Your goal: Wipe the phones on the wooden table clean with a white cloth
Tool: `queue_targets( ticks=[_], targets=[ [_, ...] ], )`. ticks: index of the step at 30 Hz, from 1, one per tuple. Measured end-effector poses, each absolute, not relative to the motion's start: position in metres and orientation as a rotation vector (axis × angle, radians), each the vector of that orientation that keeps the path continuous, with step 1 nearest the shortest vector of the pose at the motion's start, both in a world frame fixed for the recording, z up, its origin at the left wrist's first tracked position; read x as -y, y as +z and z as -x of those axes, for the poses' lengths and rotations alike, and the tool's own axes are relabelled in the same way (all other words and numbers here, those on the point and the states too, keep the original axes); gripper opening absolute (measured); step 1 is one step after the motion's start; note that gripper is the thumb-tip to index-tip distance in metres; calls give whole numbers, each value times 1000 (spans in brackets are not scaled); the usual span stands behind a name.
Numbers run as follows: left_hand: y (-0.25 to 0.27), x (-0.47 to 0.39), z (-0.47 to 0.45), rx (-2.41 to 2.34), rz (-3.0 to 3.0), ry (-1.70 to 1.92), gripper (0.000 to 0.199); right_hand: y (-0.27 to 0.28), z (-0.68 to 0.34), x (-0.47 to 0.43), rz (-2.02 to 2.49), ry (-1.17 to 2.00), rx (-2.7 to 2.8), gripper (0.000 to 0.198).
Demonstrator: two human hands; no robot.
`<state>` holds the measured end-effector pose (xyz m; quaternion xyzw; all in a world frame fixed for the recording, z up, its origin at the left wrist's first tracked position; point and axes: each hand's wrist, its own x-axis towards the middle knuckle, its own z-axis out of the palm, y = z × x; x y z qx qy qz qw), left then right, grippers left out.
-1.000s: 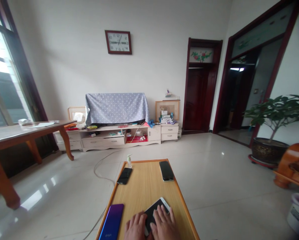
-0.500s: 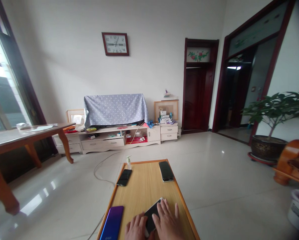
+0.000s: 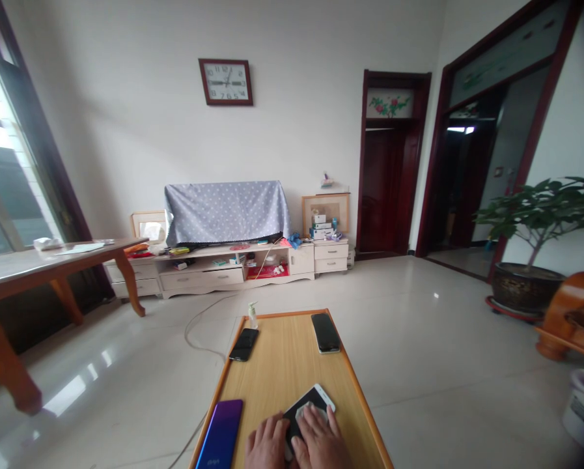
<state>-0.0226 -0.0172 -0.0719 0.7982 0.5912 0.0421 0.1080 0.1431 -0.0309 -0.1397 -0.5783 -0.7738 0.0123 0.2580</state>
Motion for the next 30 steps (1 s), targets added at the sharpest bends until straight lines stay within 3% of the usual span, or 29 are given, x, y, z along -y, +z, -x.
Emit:
queue_targets(
  ticks=[7, 14, 25, 30],
  targets=[
    [-73, 17, 24, -1734, -2337, 94, 54, -121, -139, 36, 1574, 178, 2161, 49],
    [-67, 21, 22, -1723, -2317, 177, 55, -94, -147, 31, 1895, 187, 1897, 53],
    [-68, 17, 23, -1748, -2290, 51, 57, -130, -131, 39, 1605, 150, 2115, 50],
    [-65, 22, 20, -1731, -2332, 139, 52, -107, -142, 31, 1835, 196, 1899, 51]
  ],
)
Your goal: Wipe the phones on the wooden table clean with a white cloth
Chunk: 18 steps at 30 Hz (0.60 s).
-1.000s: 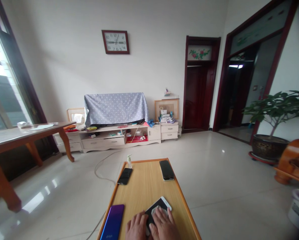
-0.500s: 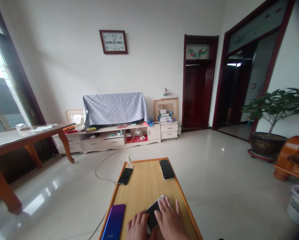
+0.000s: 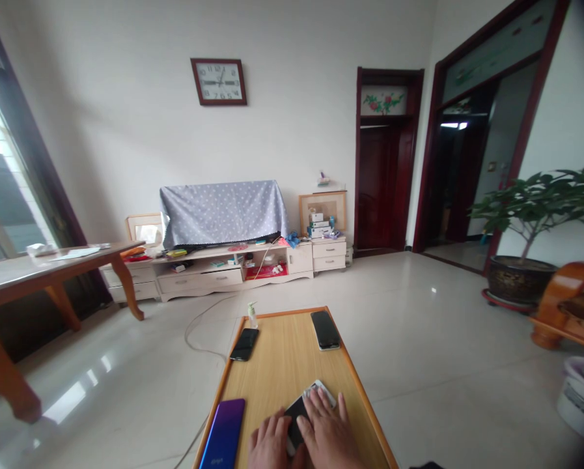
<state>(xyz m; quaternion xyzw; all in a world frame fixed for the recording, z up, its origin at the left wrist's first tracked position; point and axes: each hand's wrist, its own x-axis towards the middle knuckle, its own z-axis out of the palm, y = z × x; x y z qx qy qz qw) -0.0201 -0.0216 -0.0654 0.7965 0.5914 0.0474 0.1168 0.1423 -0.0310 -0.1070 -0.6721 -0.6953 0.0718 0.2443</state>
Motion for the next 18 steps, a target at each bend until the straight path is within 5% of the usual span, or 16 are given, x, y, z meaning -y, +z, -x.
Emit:
queue_targets(
  ticks=[18],
  targets=[
    [-70, 20, 25, -1691, -2345, 177, 52, -94, -137, 29, 1828, 235, 1904, 48]
  ],
)
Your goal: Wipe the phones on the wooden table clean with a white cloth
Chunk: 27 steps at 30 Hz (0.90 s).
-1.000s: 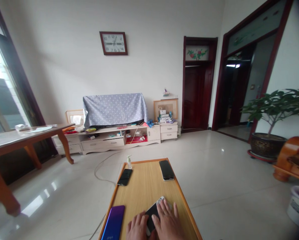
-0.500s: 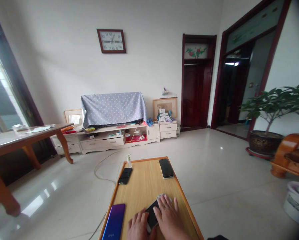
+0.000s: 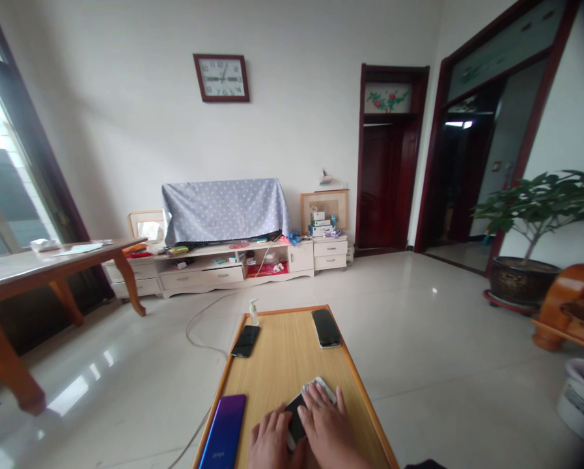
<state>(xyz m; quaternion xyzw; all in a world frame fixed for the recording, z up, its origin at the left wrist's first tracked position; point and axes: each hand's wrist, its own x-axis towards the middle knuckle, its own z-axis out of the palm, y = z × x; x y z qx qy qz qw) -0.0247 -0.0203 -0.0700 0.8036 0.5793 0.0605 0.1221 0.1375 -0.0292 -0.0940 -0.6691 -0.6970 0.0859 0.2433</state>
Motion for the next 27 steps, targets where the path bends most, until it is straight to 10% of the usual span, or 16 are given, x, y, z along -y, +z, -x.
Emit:
queue_targets(
  ticks=[27],
  targets=[
    [-66, 23, 24, -1637, -2332, 360, 43, -100, -143, 36, 1853, 231, 1886, 55]
  ],
)
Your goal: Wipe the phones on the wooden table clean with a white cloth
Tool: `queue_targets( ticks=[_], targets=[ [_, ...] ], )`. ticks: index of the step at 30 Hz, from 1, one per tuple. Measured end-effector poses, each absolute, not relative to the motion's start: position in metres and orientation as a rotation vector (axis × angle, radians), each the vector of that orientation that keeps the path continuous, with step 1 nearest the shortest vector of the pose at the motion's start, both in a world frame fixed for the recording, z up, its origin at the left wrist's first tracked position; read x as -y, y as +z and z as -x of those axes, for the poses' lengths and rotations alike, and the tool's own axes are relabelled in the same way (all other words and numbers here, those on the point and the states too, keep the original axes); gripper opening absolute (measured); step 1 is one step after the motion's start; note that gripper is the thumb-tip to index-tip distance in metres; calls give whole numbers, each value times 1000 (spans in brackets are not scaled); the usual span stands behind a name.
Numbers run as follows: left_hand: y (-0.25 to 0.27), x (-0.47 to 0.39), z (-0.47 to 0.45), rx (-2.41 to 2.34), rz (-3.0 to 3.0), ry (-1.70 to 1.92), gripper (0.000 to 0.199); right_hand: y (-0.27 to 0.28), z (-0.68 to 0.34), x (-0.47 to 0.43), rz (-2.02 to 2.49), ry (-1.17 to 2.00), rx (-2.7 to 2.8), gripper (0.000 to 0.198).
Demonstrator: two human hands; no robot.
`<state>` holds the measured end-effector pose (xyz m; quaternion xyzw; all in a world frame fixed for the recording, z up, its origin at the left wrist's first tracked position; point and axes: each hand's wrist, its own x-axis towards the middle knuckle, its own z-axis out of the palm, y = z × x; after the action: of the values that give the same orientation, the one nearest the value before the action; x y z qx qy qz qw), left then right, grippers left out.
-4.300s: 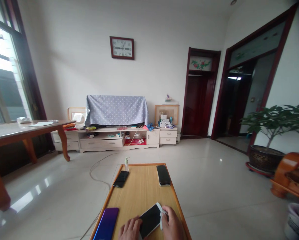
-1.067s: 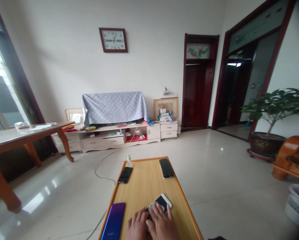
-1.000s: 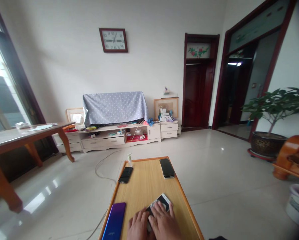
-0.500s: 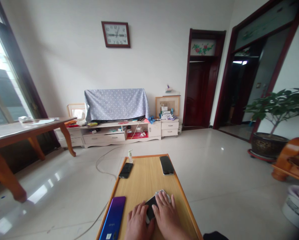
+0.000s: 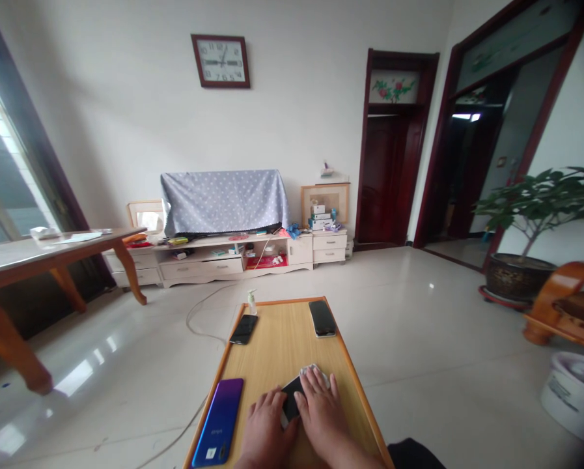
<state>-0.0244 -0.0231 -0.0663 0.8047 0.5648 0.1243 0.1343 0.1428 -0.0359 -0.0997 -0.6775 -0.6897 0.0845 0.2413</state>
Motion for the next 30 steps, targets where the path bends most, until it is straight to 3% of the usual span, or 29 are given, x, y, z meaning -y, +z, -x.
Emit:
queue_targets(
  ticks=[13, 23, 30],
  targets=[
    [-93, 25, 32, -1605, -2437, 495, 47, -101, -145, 34, 1964, 161, 1828, 62],
    [-93, 18, 34, -1618, -2409, 387, 53, -101, -144, 43, 1750, 320, 2005, 53],
    [-84, 20, 35, -1598, -2400, 386, 52, -87, -148, 12, 1974, 229, 1928, 59]
  ],
)
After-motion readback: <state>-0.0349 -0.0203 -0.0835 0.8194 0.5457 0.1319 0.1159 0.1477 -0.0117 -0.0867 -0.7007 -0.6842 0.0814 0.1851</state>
